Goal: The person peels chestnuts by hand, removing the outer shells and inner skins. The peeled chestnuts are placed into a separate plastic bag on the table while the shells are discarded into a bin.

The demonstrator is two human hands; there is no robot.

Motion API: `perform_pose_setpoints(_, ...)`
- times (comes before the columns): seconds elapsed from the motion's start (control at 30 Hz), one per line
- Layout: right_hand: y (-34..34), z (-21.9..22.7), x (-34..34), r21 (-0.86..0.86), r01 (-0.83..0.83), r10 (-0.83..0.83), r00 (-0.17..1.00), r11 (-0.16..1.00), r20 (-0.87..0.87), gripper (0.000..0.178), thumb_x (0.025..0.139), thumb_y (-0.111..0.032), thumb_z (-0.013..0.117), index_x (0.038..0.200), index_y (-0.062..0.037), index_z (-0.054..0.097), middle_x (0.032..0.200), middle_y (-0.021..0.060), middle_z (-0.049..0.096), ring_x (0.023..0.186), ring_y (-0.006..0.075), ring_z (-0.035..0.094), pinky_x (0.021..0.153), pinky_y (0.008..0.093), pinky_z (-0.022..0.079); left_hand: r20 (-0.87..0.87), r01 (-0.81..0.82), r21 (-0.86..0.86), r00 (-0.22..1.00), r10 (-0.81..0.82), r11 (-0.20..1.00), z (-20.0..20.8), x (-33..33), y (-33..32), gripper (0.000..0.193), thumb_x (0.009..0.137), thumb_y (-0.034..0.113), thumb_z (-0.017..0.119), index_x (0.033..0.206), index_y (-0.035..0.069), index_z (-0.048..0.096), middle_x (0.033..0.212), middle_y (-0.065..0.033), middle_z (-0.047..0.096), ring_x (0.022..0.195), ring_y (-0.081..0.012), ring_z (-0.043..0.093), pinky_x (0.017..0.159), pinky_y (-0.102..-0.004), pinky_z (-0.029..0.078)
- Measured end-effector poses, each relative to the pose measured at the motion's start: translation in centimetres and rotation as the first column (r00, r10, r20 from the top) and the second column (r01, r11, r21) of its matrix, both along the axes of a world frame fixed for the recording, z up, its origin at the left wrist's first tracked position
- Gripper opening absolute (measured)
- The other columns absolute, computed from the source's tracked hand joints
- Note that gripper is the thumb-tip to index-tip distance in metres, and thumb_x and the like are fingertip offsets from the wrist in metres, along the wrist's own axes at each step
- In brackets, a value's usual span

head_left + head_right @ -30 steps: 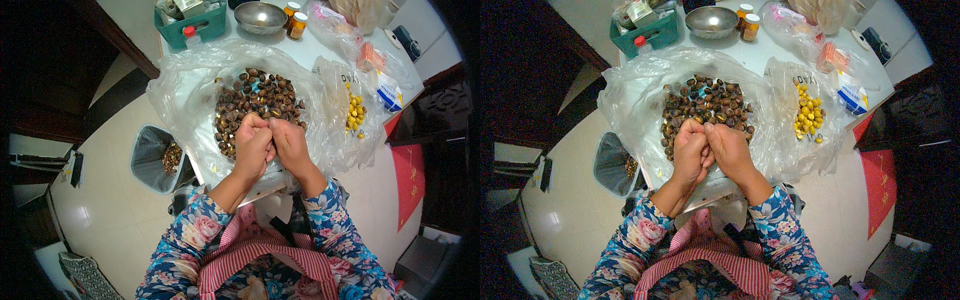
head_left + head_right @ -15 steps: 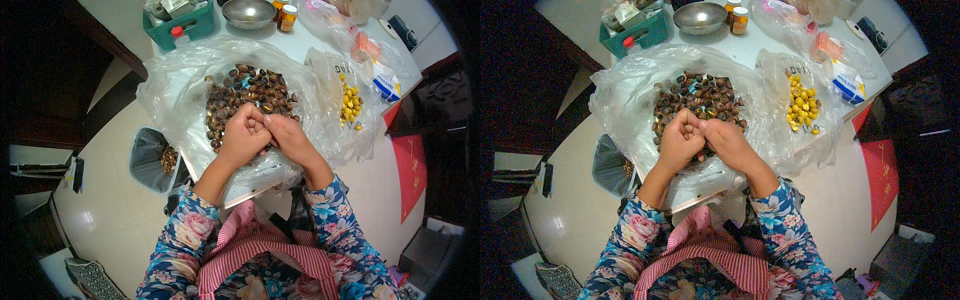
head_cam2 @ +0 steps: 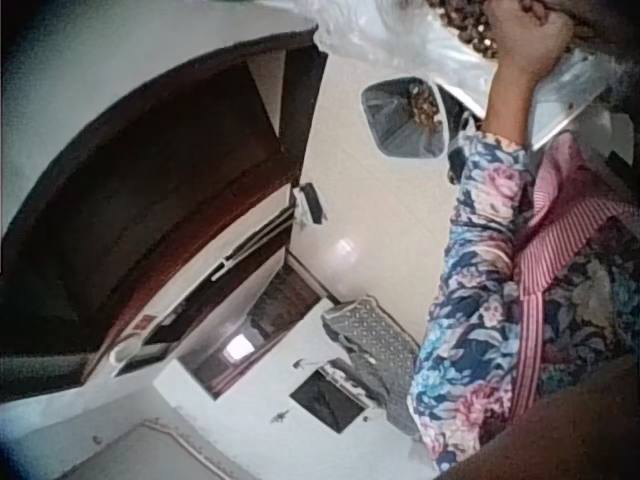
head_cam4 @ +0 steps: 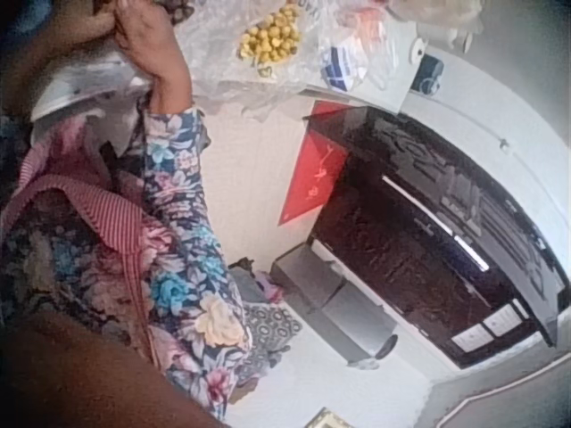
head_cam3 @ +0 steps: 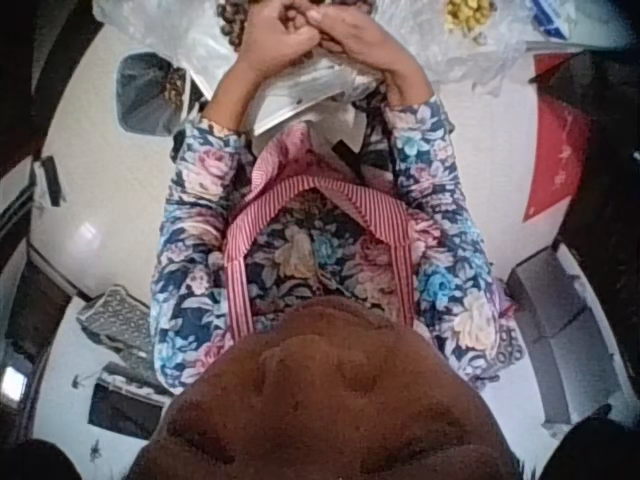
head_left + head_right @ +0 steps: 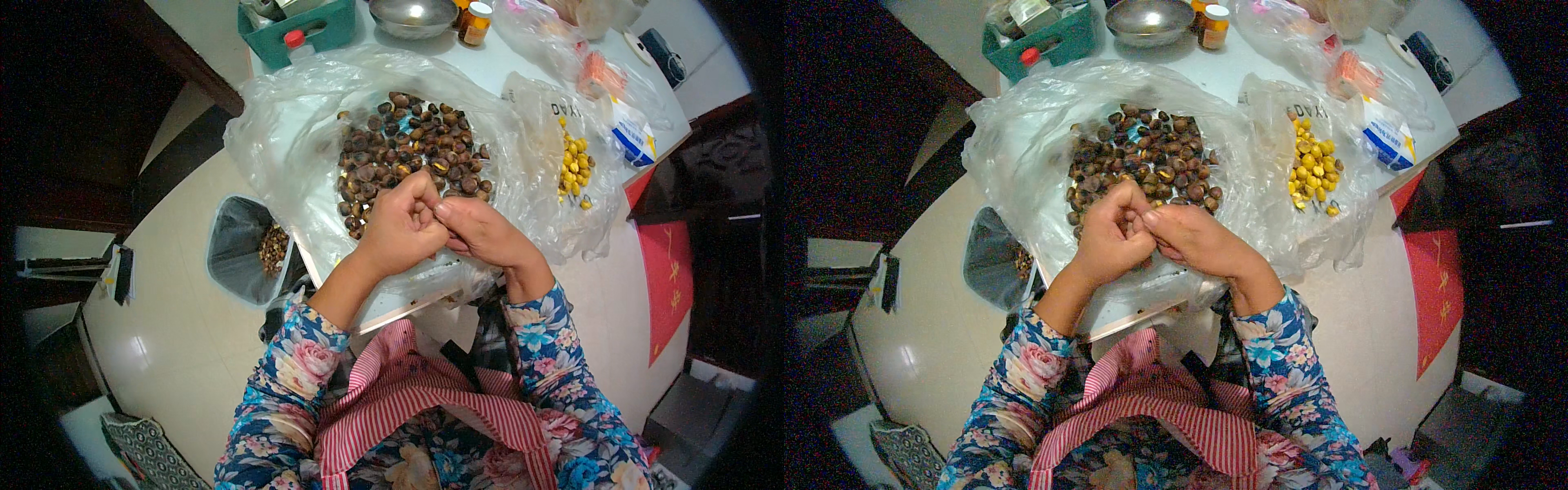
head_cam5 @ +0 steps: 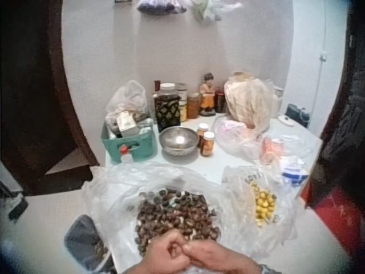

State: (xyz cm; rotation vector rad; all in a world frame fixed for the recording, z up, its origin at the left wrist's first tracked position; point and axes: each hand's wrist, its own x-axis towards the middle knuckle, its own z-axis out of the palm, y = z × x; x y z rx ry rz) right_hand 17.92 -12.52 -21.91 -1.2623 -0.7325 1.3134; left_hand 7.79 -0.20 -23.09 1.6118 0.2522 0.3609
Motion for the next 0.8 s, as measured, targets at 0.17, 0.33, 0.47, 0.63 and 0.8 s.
perform_pose_setpoints(0.17,0.5,0.1,-0.4,-0.129,0.099,-0.127,0.966,0.987,-0.224,0.031,0.094,-0.034,0.042,0.084,-0.0074,0.053,0.060,-0.0059,0.039,0.048,0.0037,0.032,0.041,0.0190,0.024,0.004,0.036,-0.163,0.999,-0.036,0.986,0.2,-0.3,0.3,0.012,0.071,-0.004,0.049,0.078,0.005,0.044,0.063,0.0025,0.046,0.050,-0.0020,0.046,0.043,-0.0181,0.038)
perform_pose_setpoints(0.33,1.5,0.0,0.4,-0.110,0.245,-0.258,0.957,0.963,-0.132,0.035,0.094,-0.036,0.041,0.070,-0.0103,0.044,0.053,-0.0030,0.036,0.044,0.0058,0.031,0.039,0.0204,0.024,-0.033,-0.075,-0.333,0.997,0.068,0.940,0.9,-0.6,2.6,0.010,0.084,0.010,0.058,0.080,0.004,0.052,0.060,0.0001,0.050,0.044,-0.0067,0.048,0.040,-0.0207,0.042)
perform_pose_setpoints(0.47,1.6,-0.8,0.9,-0.083,0.376,-0.371,0.926,0.923,0.064,0.038,0.093,-0.036,0.043,0.067,-0.0089,0.044,0.052,-0.0020,0.039,0.045,0.0066,0.034,0.040,0.0225,0.027,-0.142,-0.358,-0.022,0.926,0.351,0.934,1.2,-2.3,7.5,0.013,0.083,0.016,0.063,0.079,0.004,0.059,0.062,0.0034,0.051,0.050,-0.0041,0.047,0.045,-0.0187,0.039)
perform_pose_setpoints(0.63,2.1,-2.4,0.5,0.025,0.473,-0.434,0.785,0.881,0.442,0.029,0.088,-0.026,0.055,0.069,-0.0053,0.048,0.055,-0.0024,0.043,0.049,0.0059,0.037,0.044,0.0235,0.031,-0.226,-0.140,0.512,0.930,0.290,0.848,0.4,-3.9,9.2,0.025,0.073,0.011,0.066,0.095,0.000,0.062,0.076,-0.0075,0.058,0.069,-0.0152,0.055,0.062,-0.0282,0.045)
perform_pose_setpoints(0.8,2.2,-2.4,-0.1,0.079,0.484,-0.433,0.683,0.872,0.588,0.017,0.080,-0.015,0.064,0.082,-0.0018,0.055,0.054,-0.0016,0.043,0.049,0.0066,0.038,0.046,0.0243,0.033,-0.251,-0.069,0.571,0.934,0.254,0.818,0.0,-3.6,8.3,0.026,0.070,0.009,0.067,0.095,0.000,0.062,0.084,-0.0119,0.058,0.073,-0.0225,0.055,0.067,-0.0312,0.045)
